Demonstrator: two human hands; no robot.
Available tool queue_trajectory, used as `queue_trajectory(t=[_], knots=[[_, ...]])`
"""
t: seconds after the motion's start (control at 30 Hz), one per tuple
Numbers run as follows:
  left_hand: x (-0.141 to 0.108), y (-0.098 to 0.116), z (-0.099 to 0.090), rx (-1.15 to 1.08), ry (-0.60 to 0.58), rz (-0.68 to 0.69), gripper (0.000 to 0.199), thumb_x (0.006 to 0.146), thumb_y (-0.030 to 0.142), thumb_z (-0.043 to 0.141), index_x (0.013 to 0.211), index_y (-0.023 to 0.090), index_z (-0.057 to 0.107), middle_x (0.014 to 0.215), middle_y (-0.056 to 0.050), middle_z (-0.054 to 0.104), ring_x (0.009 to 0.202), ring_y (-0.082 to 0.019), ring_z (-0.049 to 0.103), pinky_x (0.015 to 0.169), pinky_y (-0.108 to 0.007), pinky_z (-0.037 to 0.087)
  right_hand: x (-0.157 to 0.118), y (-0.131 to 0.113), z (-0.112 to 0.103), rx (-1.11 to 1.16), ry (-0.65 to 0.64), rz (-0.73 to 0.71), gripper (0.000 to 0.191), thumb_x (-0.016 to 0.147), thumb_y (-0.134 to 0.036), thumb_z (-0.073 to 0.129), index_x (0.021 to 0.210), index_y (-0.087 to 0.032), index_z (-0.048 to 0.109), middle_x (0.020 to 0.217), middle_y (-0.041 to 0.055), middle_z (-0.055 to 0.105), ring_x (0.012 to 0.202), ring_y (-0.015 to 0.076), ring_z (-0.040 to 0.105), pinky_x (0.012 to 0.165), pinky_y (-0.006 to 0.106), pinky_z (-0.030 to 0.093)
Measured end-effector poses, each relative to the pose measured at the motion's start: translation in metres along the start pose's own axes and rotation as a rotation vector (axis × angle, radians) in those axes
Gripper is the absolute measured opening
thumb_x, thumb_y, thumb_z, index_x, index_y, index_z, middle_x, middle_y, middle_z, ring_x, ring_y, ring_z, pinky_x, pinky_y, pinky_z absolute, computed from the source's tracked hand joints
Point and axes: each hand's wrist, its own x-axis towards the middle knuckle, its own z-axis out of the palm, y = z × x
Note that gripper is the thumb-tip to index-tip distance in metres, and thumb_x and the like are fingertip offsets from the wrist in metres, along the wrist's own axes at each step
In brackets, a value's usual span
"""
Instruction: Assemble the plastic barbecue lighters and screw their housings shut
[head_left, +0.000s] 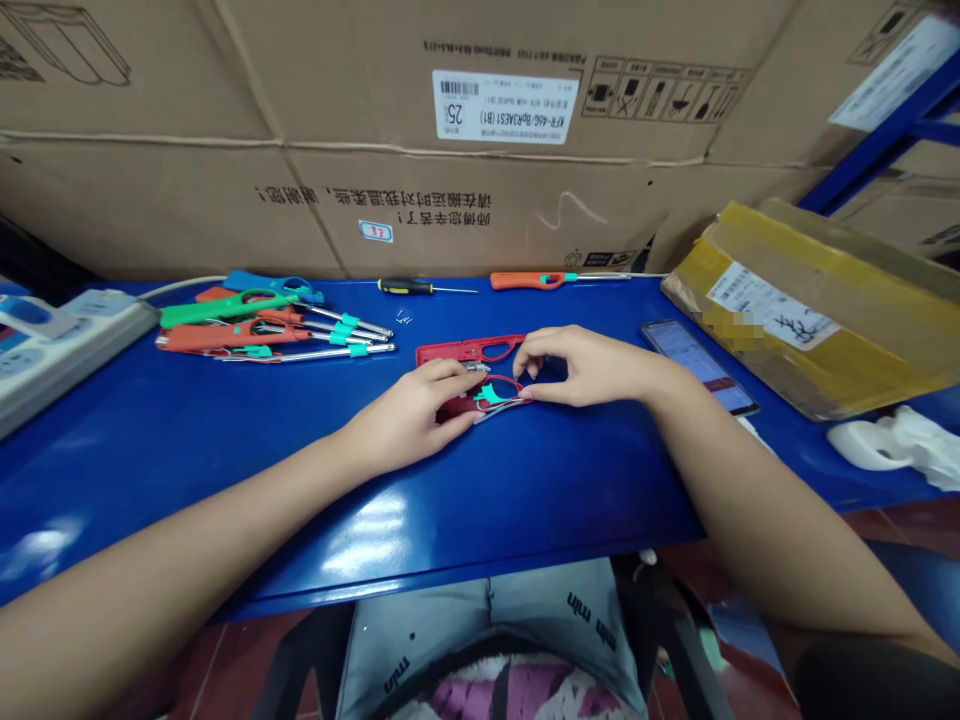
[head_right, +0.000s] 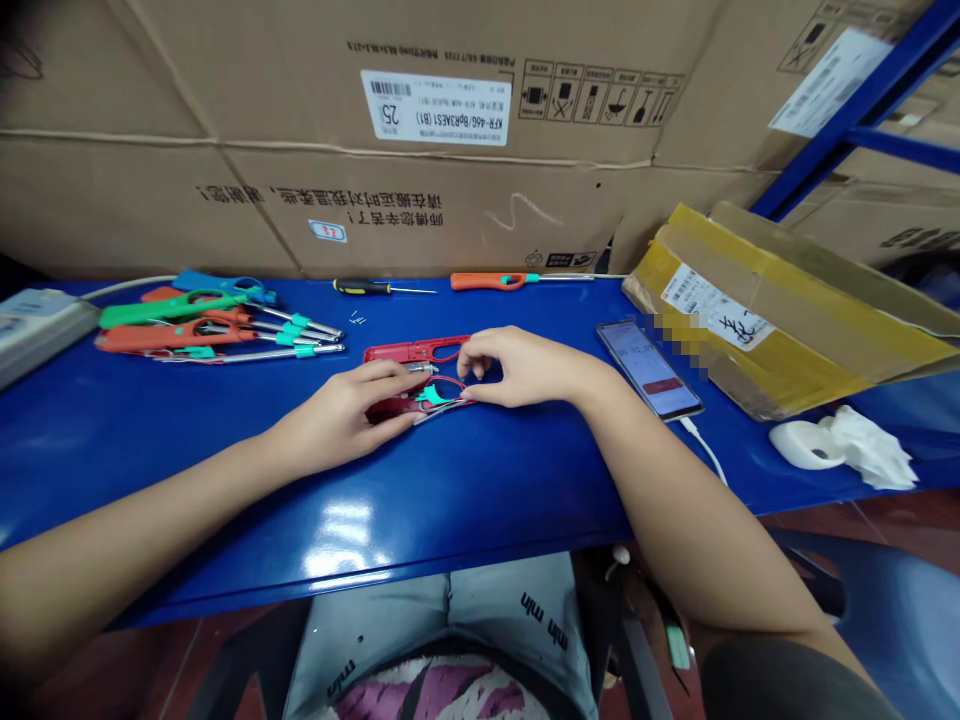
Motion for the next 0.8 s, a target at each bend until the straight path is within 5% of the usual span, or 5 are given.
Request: queue_trajectory(t=[0.27, 0.47, 0.8], knots=[[0.001, 0.011, -0.007, -0.022, 0.046, 0.045, 0.038, 0.086, 0.023, 0.063, 0.124, 0.017, 0.063, 0.124, -0.011, 0.064, 0.117, -0.026, 0.062, 0.104, -0.04, 0.051, 0.002, -0.011, 0.005, 0.027, 0.002, -0.091, 0.005, 0.087, -0.023, 0.066, 0.09, -0.019, 0.065, 0.09, 0.0041, 0.066, 0.082, 0.0168, 0.059, 0.077, 0.029, 0.047], [0.0, 0.014, -0.008, 0.041, 0.034, 0.08, 0.02, 0.092, 0.039, 0.066, 0.097, 0.02, 0.069, 0.106, -0.007, 0.067, 0.099, -0.022, 0.064, 0.09, -0.036, 0.053, 0.003, -0.012, 0.005, 0.044, -0.053, -0.083, 0.004, 0.087, -0.021, 0.067, 0.085, -0.018, 0.066, 0.088, 0.0042, 0.066, 0.082, 0.0167, 0.06, 0.077, 0.028, 0.046], [0.001, 0.01, -0.005, -0.014, 0.028, 0.032, 0.019, 0.099, 0.027, 0.054, 0.095, 0.018, 0.07, 0.093, -0.006, 0.072, 0.088, -0.019, 0.067, 0.082, -0.032, 0.054, 0.005, -0.009, 0.01, 0.069, -0.077, -0.014, 0.008, 0.089, -0.018, 0.058, 0.082, -0.018, 0.063, 0.084, 0.0033, 0.065, 0.073, 0.0144, 0.057, 0.068, 0.026, 0.043]])
